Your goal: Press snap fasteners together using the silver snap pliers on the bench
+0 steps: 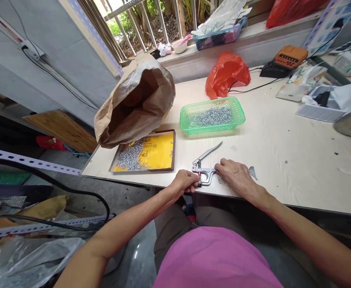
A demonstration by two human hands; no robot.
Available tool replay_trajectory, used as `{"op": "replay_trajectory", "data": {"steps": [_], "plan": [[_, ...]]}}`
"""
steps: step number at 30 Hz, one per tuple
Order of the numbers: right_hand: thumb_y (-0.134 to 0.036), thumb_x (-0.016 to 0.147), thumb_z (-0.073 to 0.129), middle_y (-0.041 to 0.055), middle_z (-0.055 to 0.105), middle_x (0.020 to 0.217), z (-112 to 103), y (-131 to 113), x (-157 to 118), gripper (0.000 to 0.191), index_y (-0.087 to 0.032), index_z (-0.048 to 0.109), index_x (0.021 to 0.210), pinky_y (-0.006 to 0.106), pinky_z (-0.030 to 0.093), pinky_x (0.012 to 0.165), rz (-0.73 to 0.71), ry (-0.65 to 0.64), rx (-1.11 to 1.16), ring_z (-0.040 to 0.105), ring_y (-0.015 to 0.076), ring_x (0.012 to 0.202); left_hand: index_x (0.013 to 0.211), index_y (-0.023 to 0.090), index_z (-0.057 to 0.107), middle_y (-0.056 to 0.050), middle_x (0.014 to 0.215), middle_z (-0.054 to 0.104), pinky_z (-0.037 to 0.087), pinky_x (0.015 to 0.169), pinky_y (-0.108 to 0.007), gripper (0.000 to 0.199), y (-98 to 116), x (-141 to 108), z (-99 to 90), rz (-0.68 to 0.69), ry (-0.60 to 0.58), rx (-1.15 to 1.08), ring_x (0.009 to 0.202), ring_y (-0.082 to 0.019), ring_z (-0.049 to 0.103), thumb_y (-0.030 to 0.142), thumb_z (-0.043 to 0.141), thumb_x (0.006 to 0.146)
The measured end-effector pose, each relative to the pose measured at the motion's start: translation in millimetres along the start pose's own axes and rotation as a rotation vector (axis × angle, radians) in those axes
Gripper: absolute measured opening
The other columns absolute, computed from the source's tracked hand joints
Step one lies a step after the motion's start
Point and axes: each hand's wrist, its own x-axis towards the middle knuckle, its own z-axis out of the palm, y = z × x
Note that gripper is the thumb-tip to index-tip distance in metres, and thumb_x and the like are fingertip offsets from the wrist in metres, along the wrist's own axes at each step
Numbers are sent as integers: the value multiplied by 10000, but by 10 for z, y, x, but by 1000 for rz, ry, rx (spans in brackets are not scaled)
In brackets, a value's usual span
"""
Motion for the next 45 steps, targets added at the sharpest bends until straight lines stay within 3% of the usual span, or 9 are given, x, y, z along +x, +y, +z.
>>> {"op": "replay_trajectory", "data": {"steps": [7, 10, 14, 18, 24, 34, 37, 40, 45], "plan": [[-205, 952, 324, 95, 578, 941, -81, -11, -30, 276, -199, 599, 933, 280, 331, 575, 2, -35, 42, 556, 188, 823, 600, 128, 553, 42, 436, 514, 230, 337, -158, 287, 67, -72, 35, -14, 31, 40, 316, -34, 427, 330, 626, 790], [-312, 936, 407, 110, 571, 1065, -107, 125, 7, 243, -208, 595, 1049, 308, 406, 669, -88, 12, 149, 551, 212, 904, 614, 122, 563, 38, 498, 544, 248, 334, -161, 247, 80, -82, 38, -11, 31, 15, 333, -32, 451, 288, 621, 788], [-559, 762, 621, 203, 359, 1418, -88, 419, 218, 747, -157, 418, 1359, 443, 383, 920, -180, 113, 145, 391, 344, 1228, 676, 115, 596, 34, 536, 561, 253, 329, -162, 189, 58, -74, 35, 10, 18, -2, 343, -34, 463, 257, 599, 800], [-680, 592, 678, 231, 327, 1448, -39, 594, 460, 1045, -121, 349, 1411, 554, 270, 1006, -229, -7, 102, 238, 410, 1334, 705, 114, 601, 35, 548, 567, 261, 323, -161, 181, 42, -76, 41, -15, 32, -5, 340, -35, 468, 265, 605, 803], [-698, 604, 639, 208, 523, 1238, -54, 592, 530, 920, -121, 476, 1301, 575, 247, 969, -265, -15, 74, 438, 373, 1145, 734, 110, 605, 39, 556, 561, 268, 322, -158, 169, 58, -121, 74, -30, 56, -22, 340, -34, 473, 262, 612, 807], [-602, 743, 604, 120, 598, 1011, -8, 543, 382, 534, -166, 612, 1051, 504, 262, 922, -277, 43, 18, 501, 286, 967, 755, 139, 574, 32, 602, 549, 312, 362, -185, 245, 4, -154, 99, -34, 85, 34, 372, -54, 465, 370, 577, 839], [-560, 772, 605, 117, 601, 1011, 24, 524, 341, 478, -161, 613, 1036, 484, 259, 919, -276, 77, 33, 502, 275, 961, 792, 150, 594, -10, 688, 588, 415, 497, -225, 261, -16, -210, 104, 130, 251, 330, 543, -108, 556, 400, 550, 853], [-544, 776, 614, 116, 598, 998, 9, 500, 310, 472, -148, 606, 1032, 465, 274, 907, -270, 77, 20, 503, 272, 956, 1037, 171, 579, -63, 978, 616, 473, 761, -305, 283, 50, -194, 165, 511, 458, 718, 915, -196, 582, 364, 599, 831], [-527, 740, 659, 138, 586, 1038, -61, 473, 269, 565, -125, 571, 1127, 409, 340, 841, -266, 39, 12, 509, 279, 969, 1314, 162, 394, -126, 1283, 505, 408, 962, -411, 645, 325, 101, 289, 867, 265, 1016, 1180, -274, 435, 329, 688, 764]]}}
